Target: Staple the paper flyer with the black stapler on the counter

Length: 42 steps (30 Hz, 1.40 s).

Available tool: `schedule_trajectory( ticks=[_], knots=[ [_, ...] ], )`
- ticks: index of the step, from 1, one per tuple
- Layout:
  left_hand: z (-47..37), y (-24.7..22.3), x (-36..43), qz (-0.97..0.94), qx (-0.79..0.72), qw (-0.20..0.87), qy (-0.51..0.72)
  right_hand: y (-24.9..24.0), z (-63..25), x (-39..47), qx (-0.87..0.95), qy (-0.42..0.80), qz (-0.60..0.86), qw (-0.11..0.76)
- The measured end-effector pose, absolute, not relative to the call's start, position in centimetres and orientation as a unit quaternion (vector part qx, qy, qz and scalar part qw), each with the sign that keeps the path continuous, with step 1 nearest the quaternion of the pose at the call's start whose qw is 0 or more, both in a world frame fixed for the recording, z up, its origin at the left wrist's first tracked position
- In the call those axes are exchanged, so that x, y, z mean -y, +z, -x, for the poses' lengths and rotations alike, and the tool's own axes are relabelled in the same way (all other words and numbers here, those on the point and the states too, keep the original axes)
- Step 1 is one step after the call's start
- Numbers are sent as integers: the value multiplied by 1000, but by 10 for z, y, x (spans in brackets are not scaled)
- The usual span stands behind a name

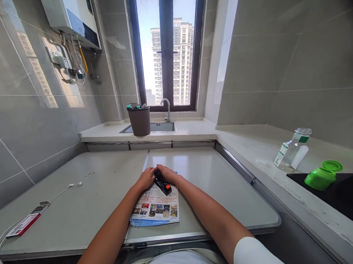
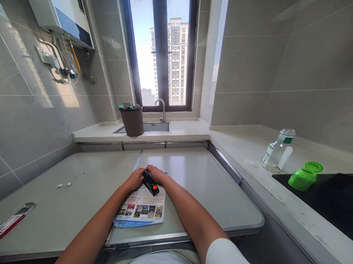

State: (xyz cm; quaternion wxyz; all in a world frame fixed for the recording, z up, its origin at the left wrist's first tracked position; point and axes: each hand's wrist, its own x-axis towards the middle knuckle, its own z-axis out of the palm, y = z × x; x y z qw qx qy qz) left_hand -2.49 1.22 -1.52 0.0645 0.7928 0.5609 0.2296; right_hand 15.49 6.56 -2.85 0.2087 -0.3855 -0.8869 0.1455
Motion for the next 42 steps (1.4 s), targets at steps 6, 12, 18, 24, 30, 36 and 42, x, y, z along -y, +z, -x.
schedule_trajectory(
  ticks=[6,12,18,24,30,36,42],
  knots=[
    [21,-23,-12,-794,-571,29,208,-30,-160,-77,888,221,311,257],
    [20,-26,-12,-797,-571,19,195,-26,-161,-82,888,230,299,264],
    [15,-27,-13,-782,-594,-3,189,-23,-156,-81,882,223,302,286],
    [7,-26,-9,-767,-615,-15,184,-17,-174,-75,859,189,352,321],
    [3,-24,-5,-766,-614,-7,192,-9,-250,-71,826,145,466,281],
    [10,-16,0,-777,-601,8,188,0,-369,-66,795,143,538,241],
    [15,-13,-1,-788,-596,4,155,-12,-432,-51,768,139,556,286]
  ],
)
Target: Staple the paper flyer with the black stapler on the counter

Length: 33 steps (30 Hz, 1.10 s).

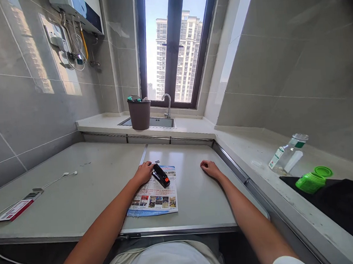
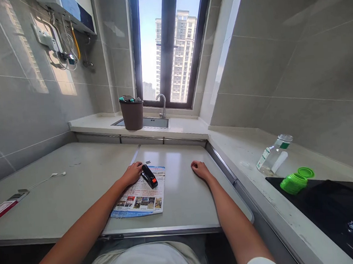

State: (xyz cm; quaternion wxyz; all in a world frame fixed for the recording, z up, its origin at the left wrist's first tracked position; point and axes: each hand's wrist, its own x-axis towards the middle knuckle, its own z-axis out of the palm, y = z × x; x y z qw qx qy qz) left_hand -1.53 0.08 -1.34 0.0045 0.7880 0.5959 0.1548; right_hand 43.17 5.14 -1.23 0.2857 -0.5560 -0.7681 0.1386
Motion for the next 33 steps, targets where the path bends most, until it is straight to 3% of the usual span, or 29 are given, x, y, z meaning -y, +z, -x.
schedule_trajectory(
  ticks=[33],
  knots=[
    [16,-17,-4,-790,-589,13,172,-19,-435,-51,773,168,523,317]
  ],
)
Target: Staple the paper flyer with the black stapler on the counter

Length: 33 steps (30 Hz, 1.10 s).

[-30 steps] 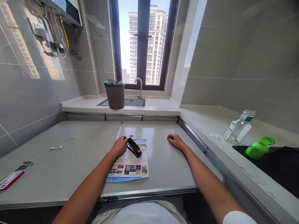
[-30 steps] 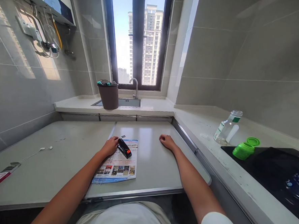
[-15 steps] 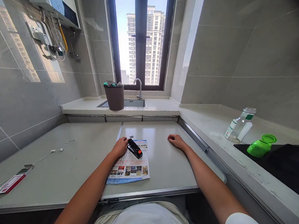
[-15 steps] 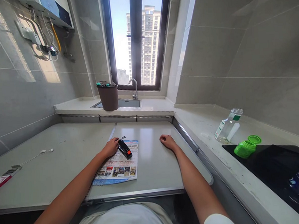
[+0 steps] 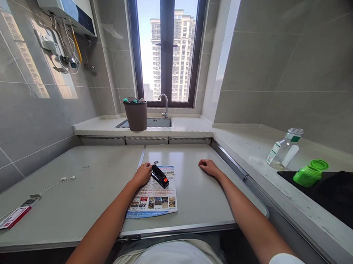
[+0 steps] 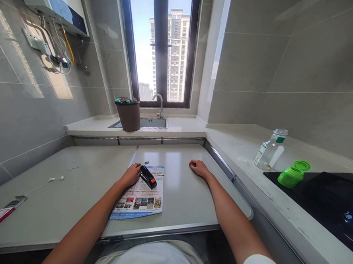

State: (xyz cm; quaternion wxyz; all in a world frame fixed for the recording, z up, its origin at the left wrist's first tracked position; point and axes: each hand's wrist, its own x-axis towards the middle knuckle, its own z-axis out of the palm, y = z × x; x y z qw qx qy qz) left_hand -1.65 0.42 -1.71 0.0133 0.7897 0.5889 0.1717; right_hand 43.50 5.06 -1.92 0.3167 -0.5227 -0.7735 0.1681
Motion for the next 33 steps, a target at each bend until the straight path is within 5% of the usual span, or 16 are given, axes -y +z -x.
schedule_trajectory(
  ticks=[33],
  knots=[
    [18,-14,-4,-799,-584,8,140,-16,-431,-48,780,154,534,289]
  ],
)
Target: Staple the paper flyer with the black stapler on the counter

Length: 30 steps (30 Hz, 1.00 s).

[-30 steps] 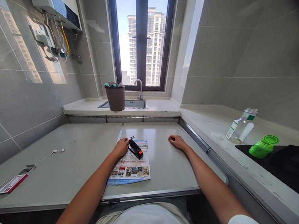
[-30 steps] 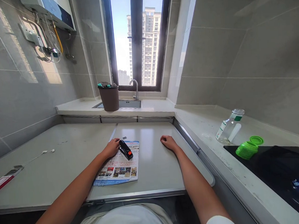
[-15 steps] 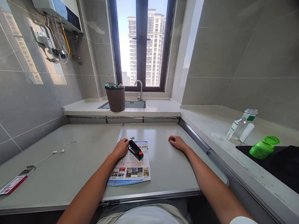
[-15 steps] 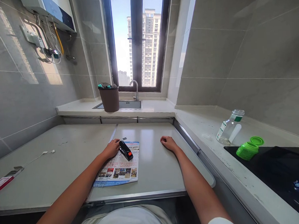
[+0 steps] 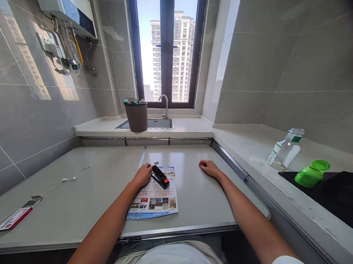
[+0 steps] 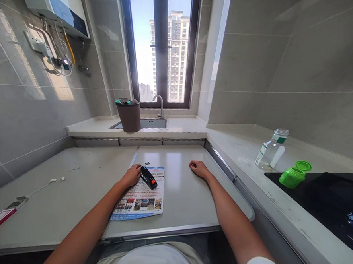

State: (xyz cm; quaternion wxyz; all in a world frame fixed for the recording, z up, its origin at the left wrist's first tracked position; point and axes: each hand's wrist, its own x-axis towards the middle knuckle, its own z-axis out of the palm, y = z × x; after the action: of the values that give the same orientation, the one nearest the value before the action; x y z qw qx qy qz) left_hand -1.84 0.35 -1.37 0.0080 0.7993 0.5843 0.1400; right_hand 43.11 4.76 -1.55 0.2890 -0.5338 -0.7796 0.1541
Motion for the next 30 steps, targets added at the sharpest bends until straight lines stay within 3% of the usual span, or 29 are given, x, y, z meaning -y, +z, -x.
schedule_trajectory(
  ticks=[12,21,26,30],
  knots=[
    [19,-16,-3,-800,-578,14,159,11,-383,-25,779,75,566,260],
    [18,-17,-1,-796,-583,3,163,48,-260,43,816,253,453,254],
    [17,-14,1,-799,-581,-4,155,30,-208,52,845,175,470,185],
    [17,-17,-1,-797,-583,-3,156,25,-205,50,849,138,478,178]
  ],
)
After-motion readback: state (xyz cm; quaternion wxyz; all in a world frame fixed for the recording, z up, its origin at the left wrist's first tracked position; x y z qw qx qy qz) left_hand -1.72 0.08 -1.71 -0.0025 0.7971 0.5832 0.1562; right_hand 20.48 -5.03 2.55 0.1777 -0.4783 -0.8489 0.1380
